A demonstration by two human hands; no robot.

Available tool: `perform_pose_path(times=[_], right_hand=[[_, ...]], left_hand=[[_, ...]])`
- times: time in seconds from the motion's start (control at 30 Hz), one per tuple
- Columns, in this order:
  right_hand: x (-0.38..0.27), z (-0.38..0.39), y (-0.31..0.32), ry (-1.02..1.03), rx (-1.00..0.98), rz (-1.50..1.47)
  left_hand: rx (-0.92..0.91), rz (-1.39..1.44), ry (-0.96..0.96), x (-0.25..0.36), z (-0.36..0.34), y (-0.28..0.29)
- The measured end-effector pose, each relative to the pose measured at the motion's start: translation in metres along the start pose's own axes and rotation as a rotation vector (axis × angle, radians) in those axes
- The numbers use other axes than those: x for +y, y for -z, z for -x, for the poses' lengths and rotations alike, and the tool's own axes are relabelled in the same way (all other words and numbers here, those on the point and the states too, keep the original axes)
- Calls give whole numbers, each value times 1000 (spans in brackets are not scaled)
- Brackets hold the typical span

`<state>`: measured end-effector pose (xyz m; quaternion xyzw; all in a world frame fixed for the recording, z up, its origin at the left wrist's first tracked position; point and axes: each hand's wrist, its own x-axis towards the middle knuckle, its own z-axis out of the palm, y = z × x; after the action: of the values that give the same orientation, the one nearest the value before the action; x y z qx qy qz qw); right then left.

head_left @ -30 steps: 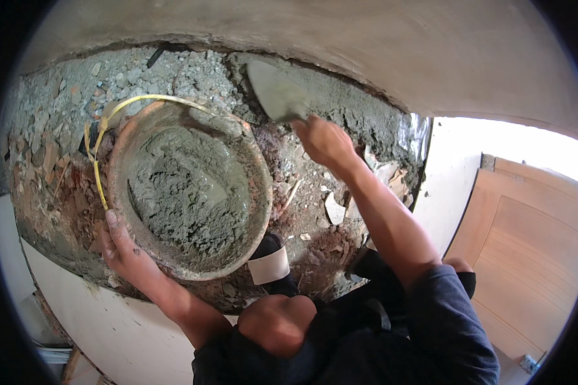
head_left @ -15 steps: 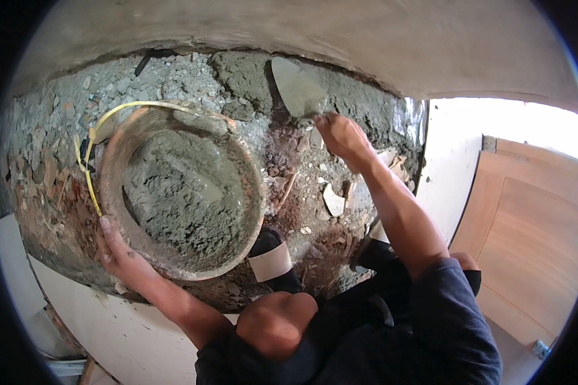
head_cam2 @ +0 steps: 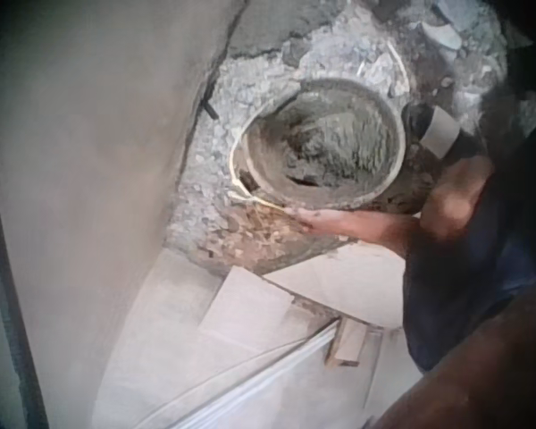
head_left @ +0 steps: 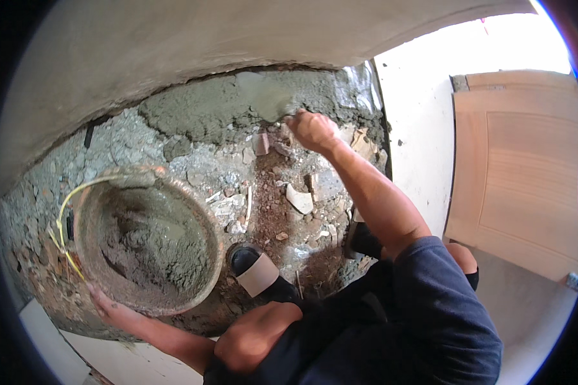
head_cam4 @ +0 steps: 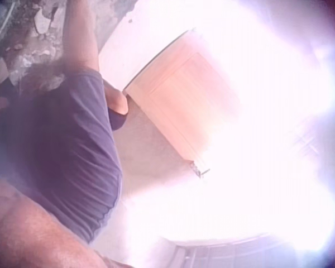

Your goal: The person scoops cement from a bucket with a trowel and spreads it onto a debris-covered floor area. They repeatedly smooth the cement over the surface, occasionally clearing small debris by hand, and continue applying and leveling the material across the floor.

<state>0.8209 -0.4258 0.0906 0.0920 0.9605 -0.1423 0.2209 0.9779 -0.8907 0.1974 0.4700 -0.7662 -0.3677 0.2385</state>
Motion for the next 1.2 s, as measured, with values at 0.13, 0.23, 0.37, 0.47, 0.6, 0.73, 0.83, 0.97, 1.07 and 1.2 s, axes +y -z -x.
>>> perform_pose_path(times=[0.13,0.23,0.37,0.47,0.6,0.73,0.83,0.97,1.07,1.2], right_hand=[[81,13,27,-225,-21,10],[132,36,43,-387,36,-75],[123,55,35,-539,93,-832],[73,68,12,-450,-37,-825],[-2,96,7,-223,-155,-628],[-70,124,45,161,-345,-454],[-123,131,57,537,-284,-179],[-175,119,60,790,-156,160],[-205,104,51,686,-173,480],[-246,102,16,768,-291,494]], left_hand=[[6,-48,-72,0,-3,0],[-9,5,-79,-3,-3,-2],[32,-134,-5,-6,-1,1],[9,-73,6,-2,3,-2],[-23,50,-63,6,14,-8],[-56,160,-38,13,28,-10],[-125,132,-62,22,34,-10],[-247,383,-56,32,43,-13],[-226,295,-72,29,39,-11],[-89,2,-27,11,25,-6]])
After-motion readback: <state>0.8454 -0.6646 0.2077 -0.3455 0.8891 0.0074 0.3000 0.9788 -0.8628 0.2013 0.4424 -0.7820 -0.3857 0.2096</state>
